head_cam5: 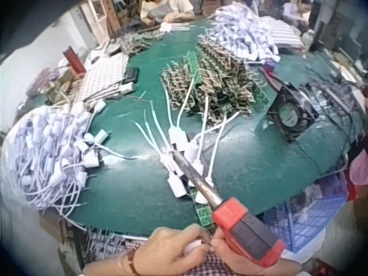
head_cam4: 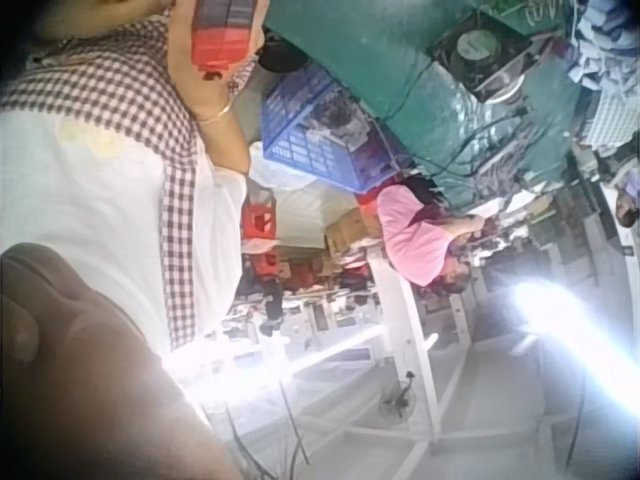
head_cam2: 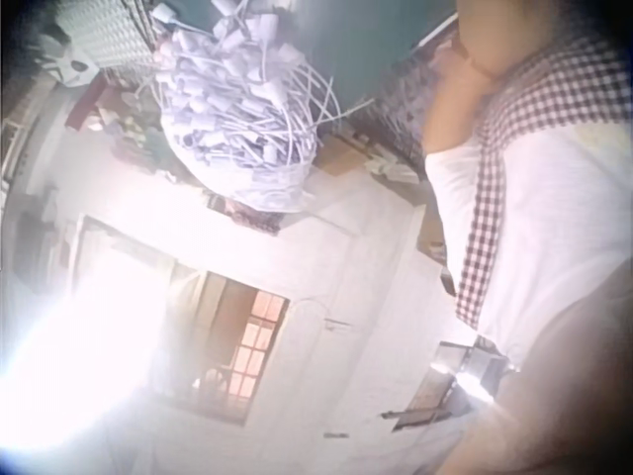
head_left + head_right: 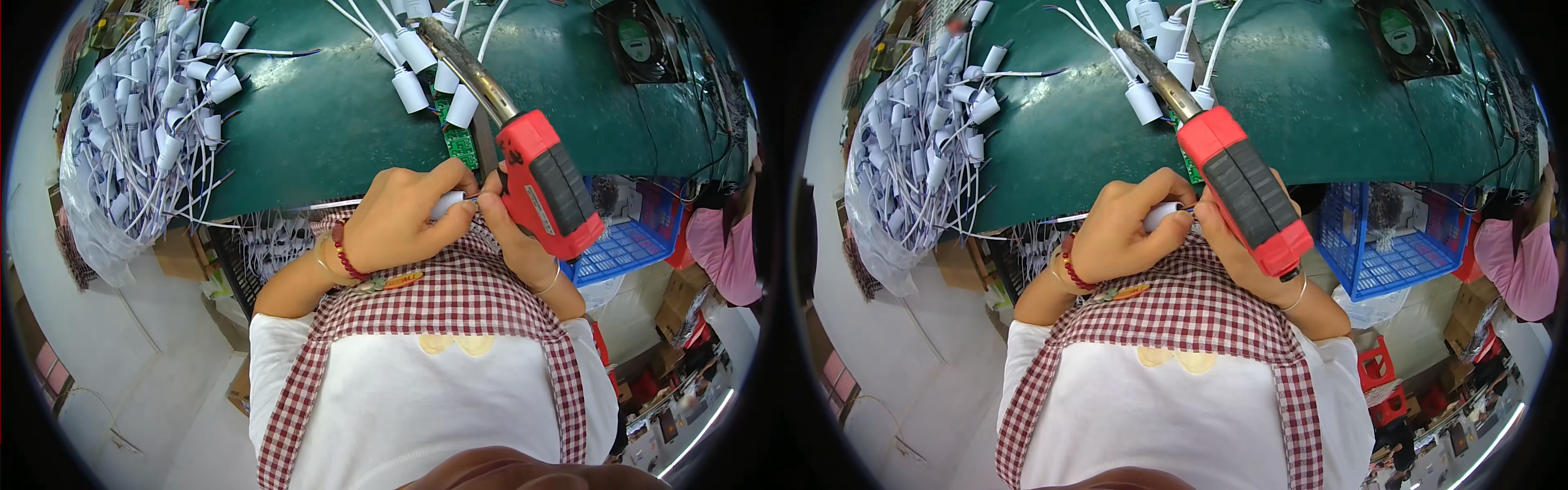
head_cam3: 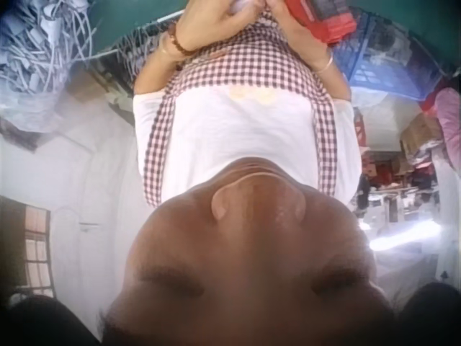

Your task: Assembling white bulb sockets onto a green circuit board using a hot glue gun.

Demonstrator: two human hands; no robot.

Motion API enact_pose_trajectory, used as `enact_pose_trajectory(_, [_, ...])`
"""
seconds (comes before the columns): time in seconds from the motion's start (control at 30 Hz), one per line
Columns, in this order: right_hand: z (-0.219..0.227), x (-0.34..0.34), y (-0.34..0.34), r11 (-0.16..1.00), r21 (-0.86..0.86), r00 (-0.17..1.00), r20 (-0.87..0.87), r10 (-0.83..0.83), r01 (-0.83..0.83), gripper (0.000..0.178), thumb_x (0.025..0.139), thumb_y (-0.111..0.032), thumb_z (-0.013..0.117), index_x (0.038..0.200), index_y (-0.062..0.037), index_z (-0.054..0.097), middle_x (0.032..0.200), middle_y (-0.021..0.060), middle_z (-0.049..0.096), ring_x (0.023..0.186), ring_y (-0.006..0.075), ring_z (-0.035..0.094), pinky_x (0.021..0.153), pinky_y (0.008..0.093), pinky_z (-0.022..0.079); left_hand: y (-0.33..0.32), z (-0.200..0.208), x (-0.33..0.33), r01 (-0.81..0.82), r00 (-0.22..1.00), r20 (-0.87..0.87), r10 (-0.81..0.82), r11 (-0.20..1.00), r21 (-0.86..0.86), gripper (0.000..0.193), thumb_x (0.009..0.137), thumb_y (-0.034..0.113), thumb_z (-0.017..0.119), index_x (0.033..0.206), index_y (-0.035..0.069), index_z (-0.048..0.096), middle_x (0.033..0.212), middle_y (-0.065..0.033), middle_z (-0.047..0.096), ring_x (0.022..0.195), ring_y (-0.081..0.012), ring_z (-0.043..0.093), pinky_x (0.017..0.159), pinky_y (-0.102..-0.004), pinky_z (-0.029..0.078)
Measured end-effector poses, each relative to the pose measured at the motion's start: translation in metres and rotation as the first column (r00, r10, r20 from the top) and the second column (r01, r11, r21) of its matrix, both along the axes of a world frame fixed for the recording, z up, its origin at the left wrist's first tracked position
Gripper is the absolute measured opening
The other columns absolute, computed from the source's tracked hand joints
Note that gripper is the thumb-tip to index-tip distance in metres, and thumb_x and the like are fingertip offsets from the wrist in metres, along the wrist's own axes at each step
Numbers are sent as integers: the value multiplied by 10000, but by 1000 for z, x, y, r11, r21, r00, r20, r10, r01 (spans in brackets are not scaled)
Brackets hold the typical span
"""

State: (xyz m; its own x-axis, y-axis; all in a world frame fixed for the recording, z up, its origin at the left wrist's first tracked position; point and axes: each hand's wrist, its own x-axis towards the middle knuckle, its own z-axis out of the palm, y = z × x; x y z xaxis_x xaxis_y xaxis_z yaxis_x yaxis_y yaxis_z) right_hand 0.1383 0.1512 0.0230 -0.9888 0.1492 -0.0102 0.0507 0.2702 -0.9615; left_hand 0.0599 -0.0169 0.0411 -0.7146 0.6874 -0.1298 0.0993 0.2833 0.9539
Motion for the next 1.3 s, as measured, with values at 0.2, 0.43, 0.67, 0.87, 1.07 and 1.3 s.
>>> enact_pose_trajectory(0.2, [-12,6,-3,996,-64,998,12,-69,70,175,845,-75,680,999,-15,623,884,57,615,762,143,601,654,278,483,-1,-16,-5,-61,989,-140,55,997,-41,76,777,90,592,800,17,593,641,-140,580,523,-254,585,516,-317,448])
enact_pose_trajectory(0.43, [-25,51,45,993,1,993,0,-119,119,380,832,87,606,1195,39,506,841,62,602,724,121,563,691,263,492,3,-48,-27,-208,957,-248,148,949,-236,100,751,112,597,767,20,630,702,-162,614,616,-326,608,585,-346,476])
enact_pose_trajectory(0.67, [-50,105,68,993,1,971,208,-119,121,130,689,-32,694,805,-29,634,707,75,593,576,201,566,535,305,440,6,-47,-28,-199,962,-247,119,922,-332,127,742,147,596,775,37,650,737,-148,633,649,-346,614,599,-376,483])
enact_pose_trajectory(0.87, [-57,106,67,988,152,998,63,-30,20,177,637,-42,697,803,-38,636,714,88,595,562,232,573,506,318,438,5,-47,-27,-201,960,-252,118,920,-336,143,755,162,584,789,44,658,762,-141,640,673,-343,618,615,-385,483])
enact_pose_trajectory(1.07, [-54,90,67,944,315,993,-30,114,-99,188,627,-43,694,804,-29,633,707,90,584,537,230,555,494,308,430,4,-48,-27,-191,962,-249,112,926,-324,150,766,163,578,794,41,660,766,-142,638,672,-342,615,616,-383,481])
enact_pose_trajectory(1.3, [-55,99,64,967,252,998,-21,56,-49,178,621,-28,682,790,-23,627,715,96,594,538,235,551,481,311,418,4,-47,-27,-181,964,-248,96,920,-347,151,768,161,576,795,39,661,772,-146,642,671,-343,615,612,-381,480])
